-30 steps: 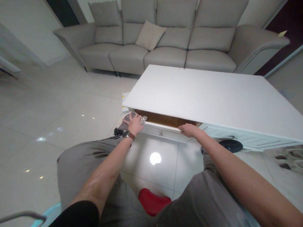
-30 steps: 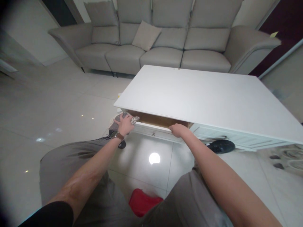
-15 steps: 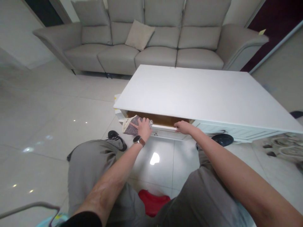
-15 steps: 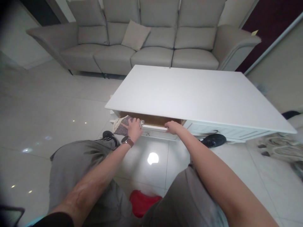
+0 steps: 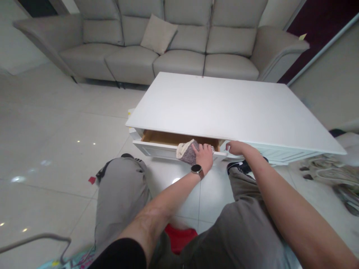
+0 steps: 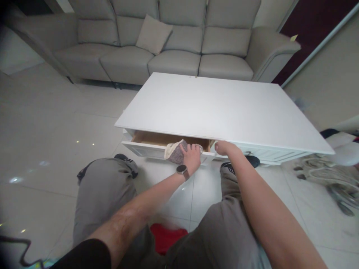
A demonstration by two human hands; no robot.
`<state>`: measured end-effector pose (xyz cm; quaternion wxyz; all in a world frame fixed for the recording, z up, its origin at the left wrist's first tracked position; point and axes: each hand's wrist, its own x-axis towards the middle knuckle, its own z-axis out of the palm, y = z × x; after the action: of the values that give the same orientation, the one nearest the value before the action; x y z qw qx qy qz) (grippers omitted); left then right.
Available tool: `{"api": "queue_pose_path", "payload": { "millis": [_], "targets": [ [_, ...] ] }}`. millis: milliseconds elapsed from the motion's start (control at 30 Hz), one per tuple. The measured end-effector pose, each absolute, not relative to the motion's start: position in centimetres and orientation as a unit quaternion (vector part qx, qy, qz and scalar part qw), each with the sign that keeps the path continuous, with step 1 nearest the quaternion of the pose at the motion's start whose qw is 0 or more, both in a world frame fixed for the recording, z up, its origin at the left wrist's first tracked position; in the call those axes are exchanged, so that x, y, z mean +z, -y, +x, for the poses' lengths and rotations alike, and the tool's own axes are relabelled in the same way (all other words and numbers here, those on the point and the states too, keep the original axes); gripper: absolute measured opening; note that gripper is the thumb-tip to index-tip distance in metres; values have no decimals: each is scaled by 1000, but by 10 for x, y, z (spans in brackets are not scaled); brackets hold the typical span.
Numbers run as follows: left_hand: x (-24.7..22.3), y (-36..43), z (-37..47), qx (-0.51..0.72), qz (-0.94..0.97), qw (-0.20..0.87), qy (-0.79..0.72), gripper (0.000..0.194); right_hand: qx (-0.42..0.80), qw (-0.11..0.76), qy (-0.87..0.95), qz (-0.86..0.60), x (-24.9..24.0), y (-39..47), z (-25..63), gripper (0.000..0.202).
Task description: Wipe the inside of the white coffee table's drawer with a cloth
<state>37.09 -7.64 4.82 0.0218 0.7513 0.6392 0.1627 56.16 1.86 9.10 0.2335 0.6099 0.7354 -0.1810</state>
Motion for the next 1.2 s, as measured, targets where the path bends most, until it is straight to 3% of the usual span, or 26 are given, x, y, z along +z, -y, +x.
{"api": "queue_pose_path", "payload": {
  "millis": [200, 333, 700, 1000, 1200],
  "targets": [
    [39, 79, 453, 189, 775, 8, -603, 39, -185, 244, -713, 631, 79, -11, 592, 44],
    [38, 82, 451, 185, 806, 7, -562, 41, -176, 223, -711, 644, 78, -13, 602, 49],
    [49, 82, 330, 198, 799, 70, -564, 54, -195, 212, -773, 566, 103, -26, 533, 41],
    [63, 75, 189, 119, 739, 50, -661, 64, -233, 197, -816, 490, 112, -31, 473, 38],
    [56, 74, 104, 146, 687, 17, -711, 67, -242, 197, -811, 494, 115, -23, 463, 38]
  ]
}}
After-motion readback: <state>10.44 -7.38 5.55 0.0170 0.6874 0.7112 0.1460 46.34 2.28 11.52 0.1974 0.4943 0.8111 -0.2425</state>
